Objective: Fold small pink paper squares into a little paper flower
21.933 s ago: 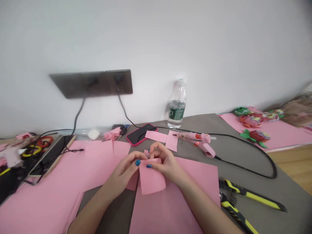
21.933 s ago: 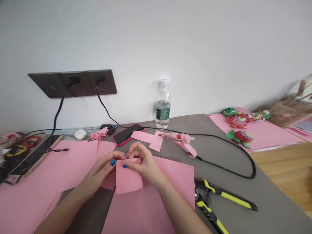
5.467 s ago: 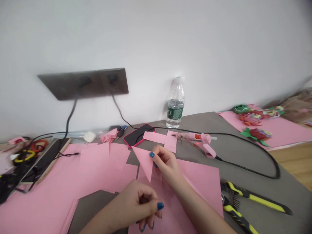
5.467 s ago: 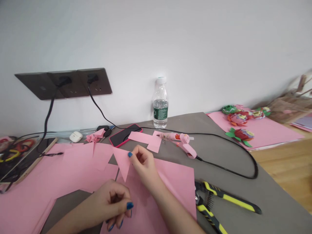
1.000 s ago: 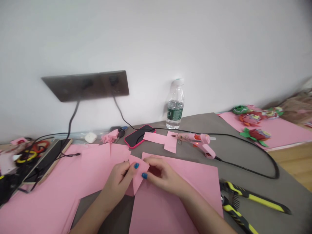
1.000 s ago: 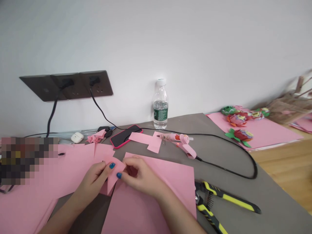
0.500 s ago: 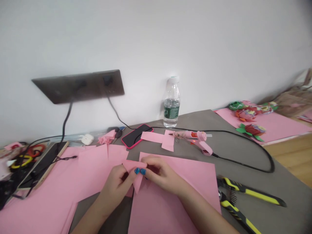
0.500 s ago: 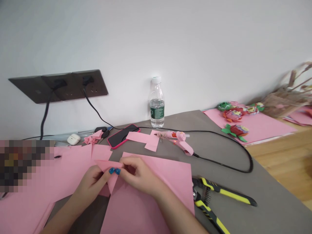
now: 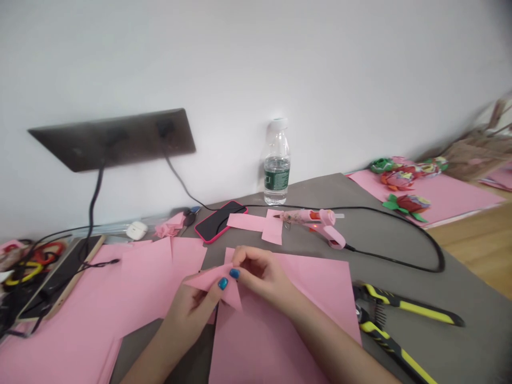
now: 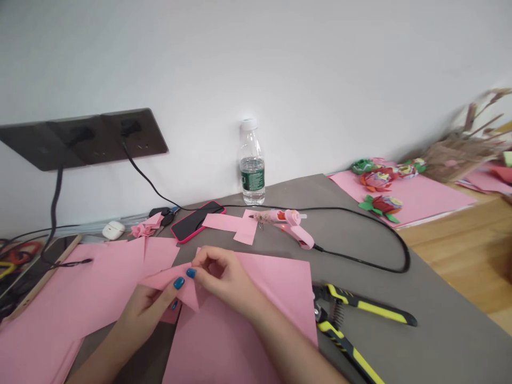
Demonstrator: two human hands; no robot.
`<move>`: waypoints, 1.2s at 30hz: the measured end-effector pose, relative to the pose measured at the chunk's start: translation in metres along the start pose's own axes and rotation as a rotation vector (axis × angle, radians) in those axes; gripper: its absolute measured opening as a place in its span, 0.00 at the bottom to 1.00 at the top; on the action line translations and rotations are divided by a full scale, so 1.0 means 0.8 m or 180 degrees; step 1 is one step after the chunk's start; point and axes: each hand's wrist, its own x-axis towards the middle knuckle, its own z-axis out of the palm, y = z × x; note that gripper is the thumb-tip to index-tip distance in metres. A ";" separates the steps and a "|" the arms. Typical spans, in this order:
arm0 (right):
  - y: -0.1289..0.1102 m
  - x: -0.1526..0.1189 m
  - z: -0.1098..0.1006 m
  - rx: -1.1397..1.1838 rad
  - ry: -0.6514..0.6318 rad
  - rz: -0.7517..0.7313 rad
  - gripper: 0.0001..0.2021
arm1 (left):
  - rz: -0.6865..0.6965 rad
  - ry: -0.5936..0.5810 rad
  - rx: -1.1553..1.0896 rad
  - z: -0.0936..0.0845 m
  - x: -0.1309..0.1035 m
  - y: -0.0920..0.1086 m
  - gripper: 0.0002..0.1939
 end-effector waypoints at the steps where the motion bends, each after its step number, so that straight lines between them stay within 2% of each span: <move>1: 0.000 0.000 0.000 0.0002 0.0007 0.0000 0.16 | 0.0001 -0.0008 -0.0018 0.000 0.000 0.000 0.21; 12: 0.000 -0.002 0.001 0.0027 -0.0014 0.0041 0.13 | -0.0138 -0.0034 -0.0003 0.004 -0.002 -0.003 0.25; 15: 0.000 -0.003 0.001 -0.0051 -0.0029 0.0065 0.10 | -0.0156 0.0030 -0.0025 0.006 -0.002 -0.002 0.23; 18: -0.002 -0.003 0.000 -0.0173 -0.0125 0.0012 0.12 | -0.0062 0.0021 0.0042 0.007 -0.001 0.001 0.20; 26: -0.008 -0.002 0.000 -0.0630 -0.0685 0.0001 0.22 | -0.0093 -0.0528 0.0096 0.004 0.002 0.003 0.21; 32: -0.007 -0.002 0.001 -0.0543 -0.0264 0.0024 0.23 | -0.0327 -0.0587 -0.0089 0.009 0.001 -0.003 0.26; 36: -0.006 -0.002 0.002 -0.0551 -0.0228 -0.0006 0.23 | -0.0440 -0.0807 0.0132 0.008 0.000 -0.002 0.28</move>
